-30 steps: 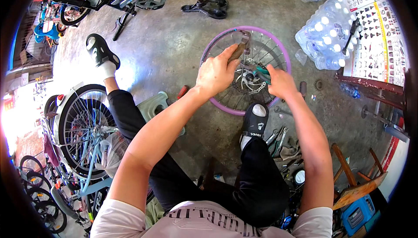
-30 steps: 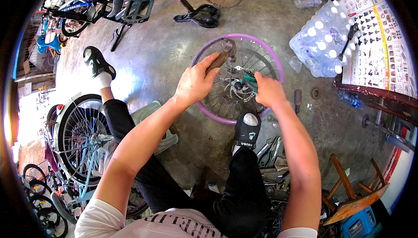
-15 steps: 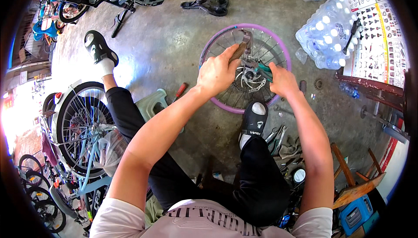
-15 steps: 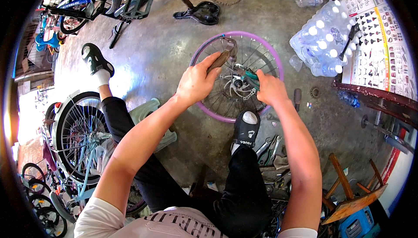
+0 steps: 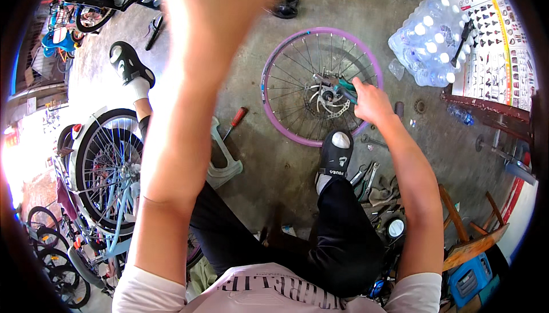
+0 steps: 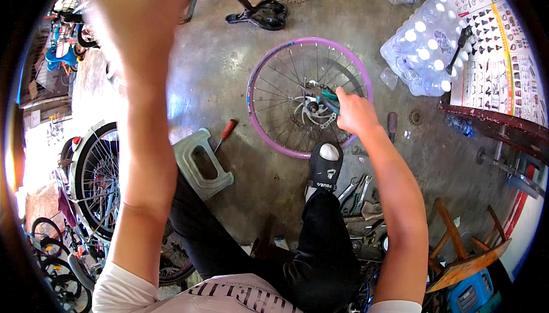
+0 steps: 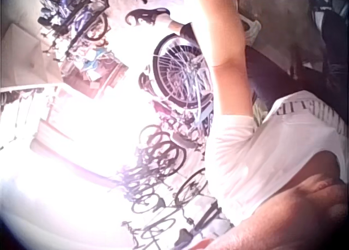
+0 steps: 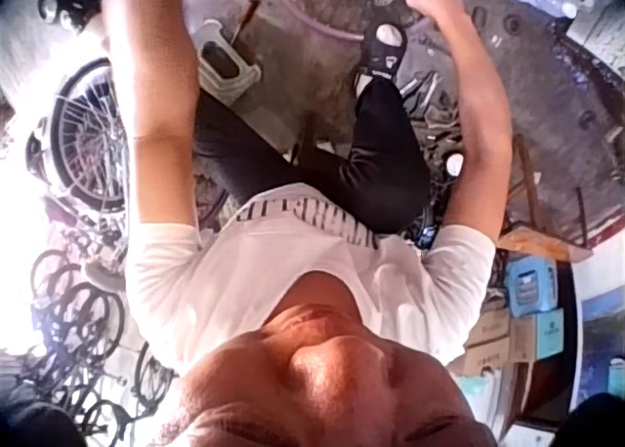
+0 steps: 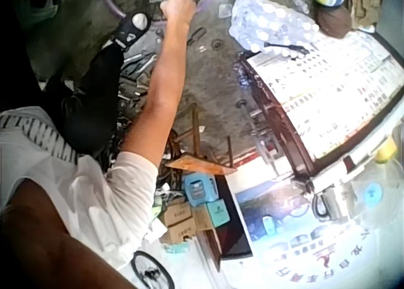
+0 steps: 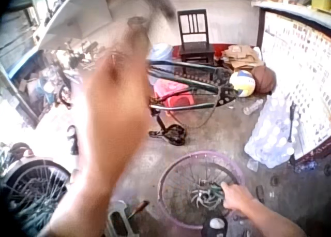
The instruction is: The person removes spokes from a bicycle wheel by tapping the hub with a hammer and using pliers to pull out the metal pieces. They then handle several individual spokes while working on the wheel rim.
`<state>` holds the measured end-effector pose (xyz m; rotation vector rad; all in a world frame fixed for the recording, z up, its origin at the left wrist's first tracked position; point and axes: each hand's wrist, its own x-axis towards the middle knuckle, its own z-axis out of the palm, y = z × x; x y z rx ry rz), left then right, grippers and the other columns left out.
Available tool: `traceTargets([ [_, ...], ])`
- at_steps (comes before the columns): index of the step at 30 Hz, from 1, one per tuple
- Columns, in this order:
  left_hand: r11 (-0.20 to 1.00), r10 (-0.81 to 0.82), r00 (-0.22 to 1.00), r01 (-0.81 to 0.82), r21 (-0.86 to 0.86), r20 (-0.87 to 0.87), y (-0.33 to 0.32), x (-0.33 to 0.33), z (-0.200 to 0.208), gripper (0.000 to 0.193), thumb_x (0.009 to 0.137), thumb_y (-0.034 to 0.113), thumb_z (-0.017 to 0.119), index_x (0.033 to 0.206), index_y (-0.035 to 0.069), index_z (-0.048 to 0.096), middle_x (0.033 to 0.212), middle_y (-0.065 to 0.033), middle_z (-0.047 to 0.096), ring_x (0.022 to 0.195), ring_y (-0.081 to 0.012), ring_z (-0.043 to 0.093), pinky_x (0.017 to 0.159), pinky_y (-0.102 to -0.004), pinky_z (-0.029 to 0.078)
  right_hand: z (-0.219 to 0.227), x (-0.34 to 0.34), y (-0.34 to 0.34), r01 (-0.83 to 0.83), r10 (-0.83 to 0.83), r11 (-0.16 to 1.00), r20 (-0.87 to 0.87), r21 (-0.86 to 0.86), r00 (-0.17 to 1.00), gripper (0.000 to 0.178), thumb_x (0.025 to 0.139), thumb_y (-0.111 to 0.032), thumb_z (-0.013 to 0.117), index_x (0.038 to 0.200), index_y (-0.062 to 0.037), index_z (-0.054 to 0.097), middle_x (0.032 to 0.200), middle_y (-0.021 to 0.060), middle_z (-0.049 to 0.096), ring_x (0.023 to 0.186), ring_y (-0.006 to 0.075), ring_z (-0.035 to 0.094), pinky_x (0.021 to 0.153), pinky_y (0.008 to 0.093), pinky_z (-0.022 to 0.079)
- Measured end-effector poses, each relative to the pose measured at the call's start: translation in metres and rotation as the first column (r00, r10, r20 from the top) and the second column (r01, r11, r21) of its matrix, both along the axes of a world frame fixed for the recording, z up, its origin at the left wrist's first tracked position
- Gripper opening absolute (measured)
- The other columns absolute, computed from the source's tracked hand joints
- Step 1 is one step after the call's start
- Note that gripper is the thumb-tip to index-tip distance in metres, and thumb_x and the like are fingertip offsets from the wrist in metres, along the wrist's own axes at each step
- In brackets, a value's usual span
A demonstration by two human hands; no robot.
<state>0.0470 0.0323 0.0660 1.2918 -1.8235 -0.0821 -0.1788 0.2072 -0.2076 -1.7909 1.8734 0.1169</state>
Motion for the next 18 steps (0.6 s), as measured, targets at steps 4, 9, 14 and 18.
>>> traceTargets([
  [4,0.896,-0.303,0.935,0.214,0.389,0.184,0.041,0.023,-0.115,0.034,0.096,0.025,0.062,0.126,0.008,0.067,0.093,-0.0239,0.073,0.087,-0.0417,0.07,0.08,-0.0533,0.055,-0.001,0.008,-0.004,-0.041,0.041,0.998,0.012,0.05,0.999,0.049,0.075,-0.007,0.068,0.12,-0.0055,0.05,0.097,0.0236,0.072,0.093,0.0456,0.071,0.078,0.0547,0.058],
  [9,0.518,-0.36,0.918,0.047,0.854,0.167,0.063,0.063,-0.152,0.046,0.099,0.028,0.06,0.142,0.01,0.06,0.11,-0.0278,0.072,0.1,-0.0473,0.07,0.088,-0.0522,0.057,0.007,0.03,-0.013,-0.106,0.106,0.994,0.043,-0.003,0.993,0.048,0.075,-0.008,0.067,0.12,-0.0041,0.051,0.097,0.0253,0.071,0.094,0.0455,0.071,0.079,0.0561,0.056],
  [14,0.822,-0.094,0.953,0.238,0.518,-0.289,0.092,0.066,-0.121,0.057,0.1,0.01,0.064,0.155,0.006,0.046,0.106,-0.0275,0.074,0.088,-0.0339,0.077,0.079,-0.043,0.058,0.014,0.008,-0.016,-0.004,0.006,0.999,0.057,-0.04,0.998,0.05,0.075,-0.007,0.071,0.119,-0.0048,0.049,0.099,0.0232,0.071,0.095,0.0473,0.069,0.08,0.0566,0.055],
  [18,0.829,0.062,0.875,0.223,0.513,-0.48,0.133,0.093,-0.19,0.035,0.103,0.015,0.067,0.135,0.005,0.055,0.072,0.0011,0.056,0.057,-0.0074,0.05,0.054,-0.026,0.044,0.029,0.004,-0.017,-0.004,0.004,1.0,0.032,-0.023,0.999,0.05,0.076,-0.006,0.07,0.12,-0.0049,0.048,0.104,0.0232,0.071,0.099,0.0466,0.069,0.082,0.056,0.055],
])
